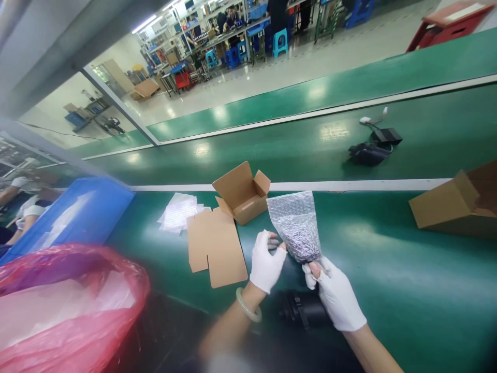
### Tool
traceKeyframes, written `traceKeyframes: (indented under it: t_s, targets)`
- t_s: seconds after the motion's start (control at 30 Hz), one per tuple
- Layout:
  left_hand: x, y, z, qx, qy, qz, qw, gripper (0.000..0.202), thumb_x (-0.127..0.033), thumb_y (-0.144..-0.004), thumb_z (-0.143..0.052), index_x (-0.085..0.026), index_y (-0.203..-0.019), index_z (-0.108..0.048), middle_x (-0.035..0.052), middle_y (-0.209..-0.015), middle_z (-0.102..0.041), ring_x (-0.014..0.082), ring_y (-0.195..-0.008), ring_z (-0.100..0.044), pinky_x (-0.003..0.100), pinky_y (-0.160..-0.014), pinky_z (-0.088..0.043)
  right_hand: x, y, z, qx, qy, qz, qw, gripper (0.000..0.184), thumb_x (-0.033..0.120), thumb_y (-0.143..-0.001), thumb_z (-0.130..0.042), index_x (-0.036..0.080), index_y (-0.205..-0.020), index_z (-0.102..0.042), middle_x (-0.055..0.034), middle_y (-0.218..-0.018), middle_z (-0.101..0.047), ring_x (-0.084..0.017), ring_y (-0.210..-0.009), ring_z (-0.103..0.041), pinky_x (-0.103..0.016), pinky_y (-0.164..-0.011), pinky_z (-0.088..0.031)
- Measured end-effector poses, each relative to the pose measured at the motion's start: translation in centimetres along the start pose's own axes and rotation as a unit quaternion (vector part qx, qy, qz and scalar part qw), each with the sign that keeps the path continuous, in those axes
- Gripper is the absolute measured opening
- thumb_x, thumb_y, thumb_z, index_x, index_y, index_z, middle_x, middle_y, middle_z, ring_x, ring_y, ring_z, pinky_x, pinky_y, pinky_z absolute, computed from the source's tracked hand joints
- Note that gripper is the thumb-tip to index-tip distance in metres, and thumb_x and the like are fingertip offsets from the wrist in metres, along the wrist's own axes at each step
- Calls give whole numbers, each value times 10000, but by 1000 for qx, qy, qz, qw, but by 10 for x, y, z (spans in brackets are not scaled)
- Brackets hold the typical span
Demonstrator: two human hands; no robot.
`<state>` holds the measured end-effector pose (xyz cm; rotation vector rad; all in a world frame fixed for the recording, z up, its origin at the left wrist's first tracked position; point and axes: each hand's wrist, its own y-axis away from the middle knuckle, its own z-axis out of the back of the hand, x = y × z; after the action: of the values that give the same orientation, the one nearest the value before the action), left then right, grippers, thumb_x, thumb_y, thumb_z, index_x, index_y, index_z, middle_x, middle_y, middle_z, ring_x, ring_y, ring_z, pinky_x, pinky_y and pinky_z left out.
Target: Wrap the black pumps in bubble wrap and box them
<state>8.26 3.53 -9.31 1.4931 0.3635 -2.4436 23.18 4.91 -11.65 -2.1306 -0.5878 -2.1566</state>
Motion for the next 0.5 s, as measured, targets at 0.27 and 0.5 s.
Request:
traceKeyframes:
  t_s: [0.27,0.5]
  targets:
    - [6,-3,4,195,-26,-25,980,201,-170,-834,-510,-172,-638,-557,3,-680,-599,140,-677,-559,256,-670,-449,-11,-3,3,-43,-25,-29,998,387,583,-810,-571,197,-834,-570,-43,-735,-606,-206,-679,-585,-322,-609,-498]
    - [-15,9,26,229,-95,-28,968,292,-216,-833,-526,-176,-543,-514,-18,-563,-533,118,-558,-475,247,-554,-358,1,-6,7,-38,25,-15,999,442,543,-738,-651,201,-1010,-716,-85,-1120,-687,-305,-1122,-587,-397,-970,-474]
